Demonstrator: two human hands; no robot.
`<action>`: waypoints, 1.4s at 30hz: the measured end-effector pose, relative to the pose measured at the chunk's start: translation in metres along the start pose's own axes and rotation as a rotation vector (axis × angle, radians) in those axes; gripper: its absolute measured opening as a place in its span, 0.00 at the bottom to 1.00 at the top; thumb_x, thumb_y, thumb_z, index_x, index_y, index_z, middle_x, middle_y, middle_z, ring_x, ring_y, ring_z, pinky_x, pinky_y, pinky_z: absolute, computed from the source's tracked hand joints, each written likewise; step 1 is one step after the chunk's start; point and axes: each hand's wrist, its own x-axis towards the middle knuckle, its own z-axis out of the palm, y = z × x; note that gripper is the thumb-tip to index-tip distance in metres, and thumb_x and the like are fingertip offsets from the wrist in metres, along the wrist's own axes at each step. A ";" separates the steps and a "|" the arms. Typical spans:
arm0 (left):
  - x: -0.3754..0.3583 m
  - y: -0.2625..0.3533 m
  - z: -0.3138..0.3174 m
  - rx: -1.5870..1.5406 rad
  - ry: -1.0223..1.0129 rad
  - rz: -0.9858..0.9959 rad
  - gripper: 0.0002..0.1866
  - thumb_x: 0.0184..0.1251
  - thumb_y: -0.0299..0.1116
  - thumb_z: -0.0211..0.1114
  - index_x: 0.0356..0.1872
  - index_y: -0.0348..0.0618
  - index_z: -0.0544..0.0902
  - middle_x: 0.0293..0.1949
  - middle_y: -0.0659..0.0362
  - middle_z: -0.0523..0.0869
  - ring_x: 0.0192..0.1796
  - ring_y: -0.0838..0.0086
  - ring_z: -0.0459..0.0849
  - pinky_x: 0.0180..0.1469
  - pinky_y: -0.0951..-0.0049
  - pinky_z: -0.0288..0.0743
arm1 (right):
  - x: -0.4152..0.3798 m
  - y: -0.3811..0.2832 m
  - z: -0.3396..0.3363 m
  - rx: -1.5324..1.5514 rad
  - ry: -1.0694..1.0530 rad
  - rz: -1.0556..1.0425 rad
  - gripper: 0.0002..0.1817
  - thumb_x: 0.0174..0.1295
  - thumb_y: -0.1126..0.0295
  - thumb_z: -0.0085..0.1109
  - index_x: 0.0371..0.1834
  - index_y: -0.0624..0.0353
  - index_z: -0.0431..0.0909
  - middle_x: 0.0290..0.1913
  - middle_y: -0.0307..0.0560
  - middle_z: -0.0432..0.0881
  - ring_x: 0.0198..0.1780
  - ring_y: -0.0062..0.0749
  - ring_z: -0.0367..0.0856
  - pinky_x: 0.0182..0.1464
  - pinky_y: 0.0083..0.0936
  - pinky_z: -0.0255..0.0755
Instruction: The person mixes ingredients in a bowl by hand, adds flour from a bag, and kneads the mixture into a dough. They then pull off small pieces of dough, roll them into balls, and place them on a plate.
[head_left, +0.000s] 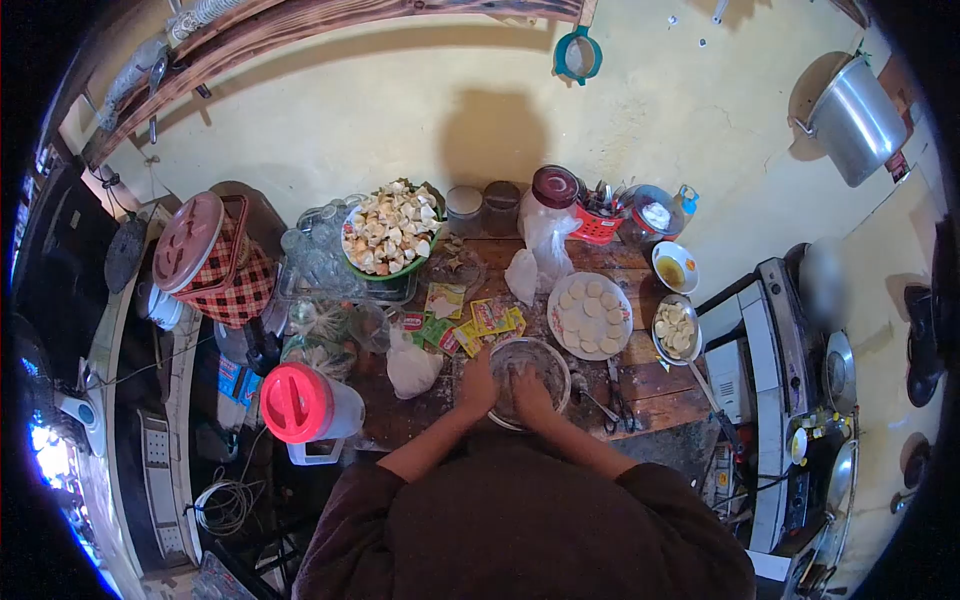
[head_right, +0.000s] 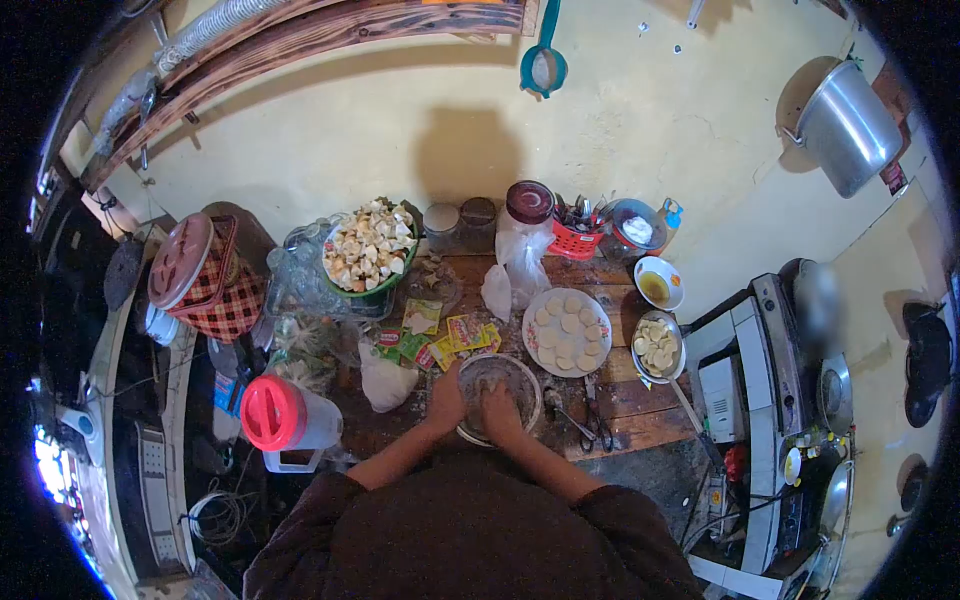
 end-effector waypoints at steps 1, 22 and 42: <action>-0.002 0.005 -0.004 -0.008 0.001 0.035 0.28 0.48 0.18 0.52 0.57 0.34 0.66 0.43 0.37 0.76 0.45 0.43 0.75 0.49 0.54 0.69 | 0.005 -0.005 -0.019 0.106 -0.176 0.101 0.22 0.48 0.70 0.57 0.48 0.66 0.70 0.49 0.66 0.69 0.48 0.59 0.73 0.49 0.42 0.71; -0.003 0.016 -0.015 0.108 -0.045 0.039 0.30 0.48 0.23 0.56 0.59 0.37 0.65 0.43 0.38 0.76 0.47 0.46 0.74 0.48 0.53 0.69 | 0.016 0.025 -0.065 0.582 -0.171 0.148 0.20 0.44 0.64 0.60 0.38 0.66 0.77 0.30 0.62 0.79 0.37 0.55 0.78 0.43 0.41 0.71; -0.006 0.022 -0.021 0.061 0.007 0.121 0.29 0.48 0.20 0.56 0.57 0.39 0.67 0.44 0.41 0.76 0.46 0.44 0.74 0.48 0.52 0.68 | 0.024 0.016 -0.059 0.418 -0.340 0.218 0.25 0.38 0.62 0.67 0.40 0.66 0.76 0.39 0.62 0.79 0.44 0.53 0.77 0.47 0.40 0.69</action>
